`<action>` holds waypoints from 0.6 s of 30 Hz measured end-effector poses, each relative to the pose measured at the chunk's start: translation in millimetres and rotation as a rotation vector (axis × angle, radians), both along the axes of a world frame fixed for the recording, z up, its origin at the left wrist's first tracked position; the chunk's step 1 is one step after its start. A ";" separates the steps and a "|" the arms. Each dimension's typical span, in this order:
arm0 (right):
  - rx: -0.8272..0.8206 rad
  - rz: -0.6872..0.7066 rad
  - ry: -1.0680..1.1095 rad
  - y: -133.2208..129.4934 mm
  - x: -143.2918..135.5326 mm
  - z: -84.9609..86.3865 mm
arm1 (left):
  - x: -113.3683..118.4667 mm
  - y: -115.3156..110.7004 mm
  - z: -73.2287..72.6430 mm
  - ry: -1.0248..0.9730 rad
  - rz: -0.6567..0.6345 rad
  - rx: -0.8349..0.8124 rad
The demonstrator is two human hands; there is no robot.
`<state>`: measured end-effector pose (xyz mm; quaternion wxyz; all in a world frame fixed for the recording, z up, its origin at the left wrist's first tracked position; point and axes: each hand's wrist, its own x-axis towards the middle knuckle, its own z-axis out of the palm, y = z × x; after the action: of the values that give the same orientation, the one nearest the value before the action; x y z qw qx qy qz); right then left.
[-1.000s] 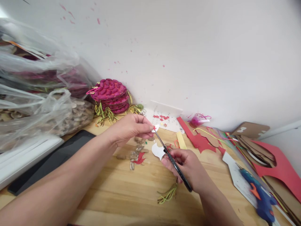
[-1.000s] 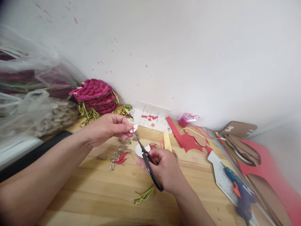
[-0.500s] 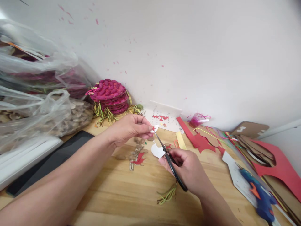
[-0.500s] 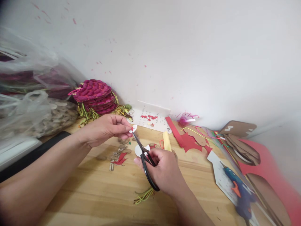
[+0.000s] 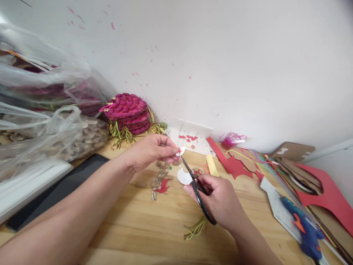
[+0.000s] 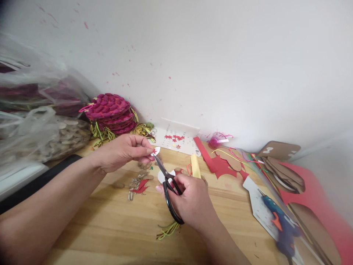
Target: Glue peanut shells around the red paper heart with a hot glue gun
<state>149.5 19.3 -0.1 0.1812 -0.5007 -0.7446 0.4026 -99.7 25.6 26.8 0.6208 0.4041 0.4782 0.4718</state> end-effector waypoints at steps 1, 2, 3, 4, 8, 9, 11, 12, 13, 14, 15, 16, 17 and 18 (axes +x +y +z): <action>-0.007 0.002 0.004 -0.1 0.3 0.1 | -0.1 -0.1 0.0 -0.001 -0.001 0.001; -0.019 0.006 0.010 -0.2 0.6 0.3 | -0.2 -0.2 0.1 -0.001 -0.001 0.002; -0.034 0.012 0.017 -0.1 0.9 0.5 | -0.3 -0.4 0.2 0.001 -0.003 0.003; -0.052 0.019 0.024 0.1 1.2 0.7 | -0.3 -0.6 0.4 0.003 -0.005 0.004; -0.087 0.027 0.036 1.0 1.6 1.5 | -0.8 -1.3 0.7 0.013 -0.018 0.015; -0.090 0.024 0.033 1.2 1.5 1.5 | -1.1 -1.4 0.6 0.016 -0.023 0.018; -0.089 0.022 0.026 1.3 1.3 1.5 | -1.6 -1.5 0.2 0.021 -0.028 0.022; -0.085 0.024 0.026 1.3 1.1 1.5 | -1.8 -1.6 0.0 0.023 -0.029 0.024; -0.081 0.027 0.026 1.3 1.0 1.5 | -2.0 -1.5 -0.2 0.024 -0.031 0.025; -0.078 0.026 0.023 1.1 1.0 1.6 | -2.0 -1.5 -0.3 0.025 -0.033 0.026; -0.075 0.023 0.019 1.0 0.9 1.7 | -2.1 -1.4 -0.3 0.025 -0.033 0.027; -0.076 0.018 0.015 0.8 0.8 1.8 | -2.0 -1.3 -0.2 0.025 -0.034 0.026; -0.076 0.012 0.012 0.6 0.6 2.0 | -1.8 -1.3 -0.1 0.027 -0.035 0.025; -0.076 0.009 0.009 0.4 0.3 2.1 | -1.5 -1.3 0.1 0.028 -0.032 0.024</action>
<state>149.9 19.7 2.0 0.1636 -0.5021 -0.7301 0.4337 -101.3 24.3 26.9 0.6165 0.4256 0.4747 0.4619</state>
